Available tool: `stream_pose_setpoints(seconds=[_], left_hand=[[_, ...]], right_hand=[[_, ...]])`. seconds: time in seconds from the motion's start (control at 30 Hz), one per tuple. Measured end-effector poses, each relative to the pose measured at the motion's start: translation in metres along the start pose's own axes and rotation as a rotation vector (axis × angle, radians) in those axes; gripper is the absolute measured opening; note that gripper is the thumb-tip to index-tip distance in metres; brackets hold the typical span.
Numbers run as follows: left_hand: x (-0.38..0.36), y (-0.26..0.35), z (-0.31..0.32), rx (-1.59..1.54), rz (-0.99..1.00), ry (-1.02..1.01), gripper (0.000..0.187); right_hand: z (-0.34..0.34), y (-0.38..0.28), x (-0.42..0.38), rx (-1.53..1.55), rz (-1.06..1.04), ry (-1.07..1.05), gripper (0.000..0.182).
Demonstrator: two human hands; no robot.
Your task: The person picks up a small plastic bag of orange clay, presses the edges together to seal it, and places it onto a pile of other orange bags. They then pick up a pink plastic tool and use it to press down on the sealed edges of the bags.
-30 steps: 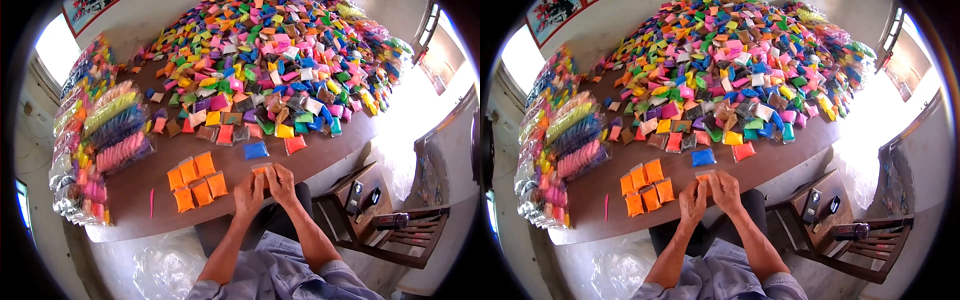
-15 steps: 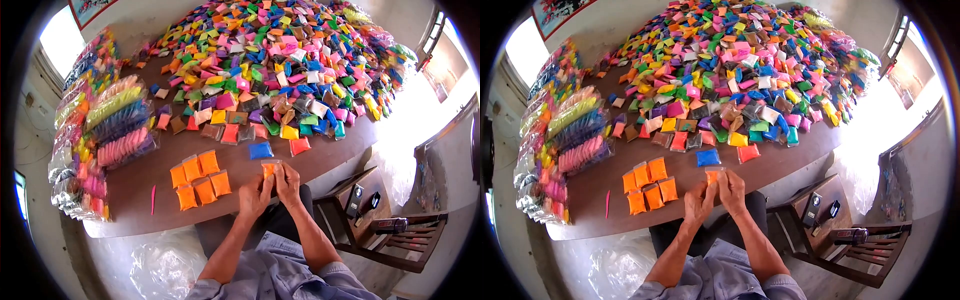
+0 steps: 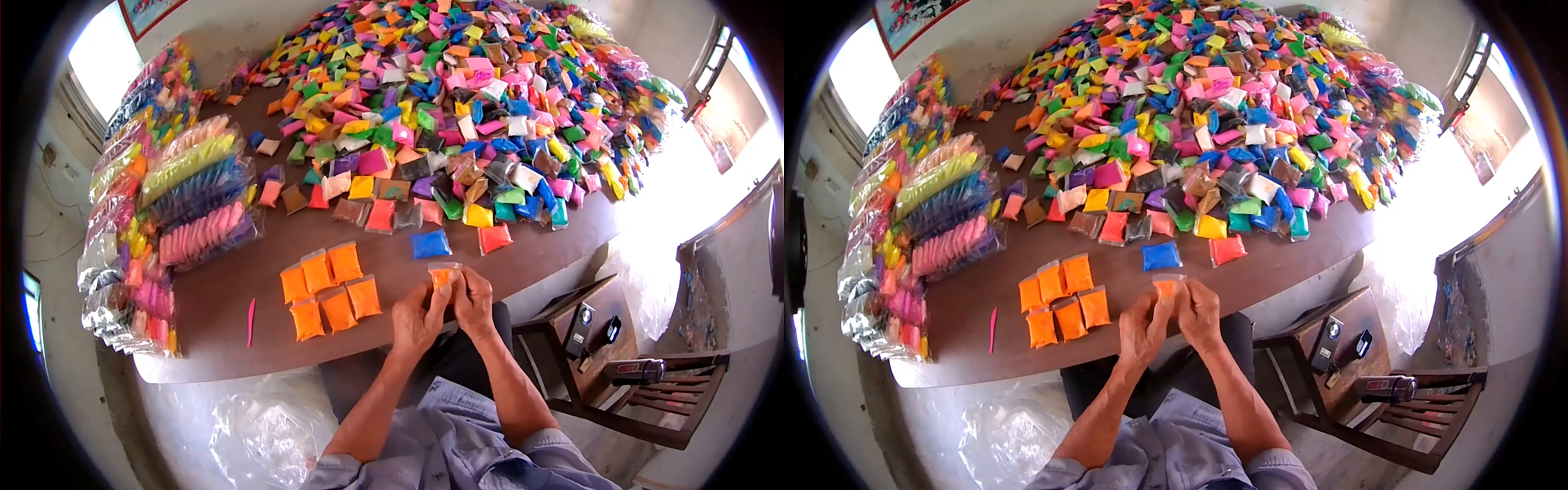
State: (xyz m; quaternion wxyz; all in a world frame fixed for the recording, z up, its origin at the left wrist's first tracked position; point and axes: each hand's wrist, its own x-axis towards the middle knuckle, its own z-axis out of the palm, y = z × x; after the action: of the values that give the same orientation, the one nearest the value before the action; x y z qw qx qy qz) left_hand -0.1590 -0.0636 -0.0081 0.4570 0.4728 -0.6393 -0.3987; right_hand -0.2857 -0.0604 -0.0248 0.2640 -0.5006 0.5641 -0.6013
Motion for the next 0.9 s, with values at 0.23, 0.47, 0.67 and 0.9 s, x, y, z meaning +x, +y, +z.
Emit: stream_pose_setpoints(seconds=[0.23, 0.47, 0.67, 0.9], left_hand=[[0.0, -0.015, 0.004, 0.014, 0.122, 0.116, 0.027], [0.0, -0.013, 0.002, 0.076, 0.117, 0.103, 0.026], [0.002, -0.003, 0.003, -0.124, -0.003, 0.109, 0.026], [0.001, -0.01, -0.001, 0.009, 0.032, 0.106, 0.022]], right_hand=[[-0.001, -0.005, 0.0, -0.084, -0.12, -0.054, 0.027], [0.0, -0.005, 0.001, -0.061, -0.132, -0.036, 0.024], [-0.003, 0.001, 0.0, -0.087, -0.105, -0.04, 0.025], [-0.001, -0.003, 0.0, -0.124, -0.157, -0.103, 0.024]])
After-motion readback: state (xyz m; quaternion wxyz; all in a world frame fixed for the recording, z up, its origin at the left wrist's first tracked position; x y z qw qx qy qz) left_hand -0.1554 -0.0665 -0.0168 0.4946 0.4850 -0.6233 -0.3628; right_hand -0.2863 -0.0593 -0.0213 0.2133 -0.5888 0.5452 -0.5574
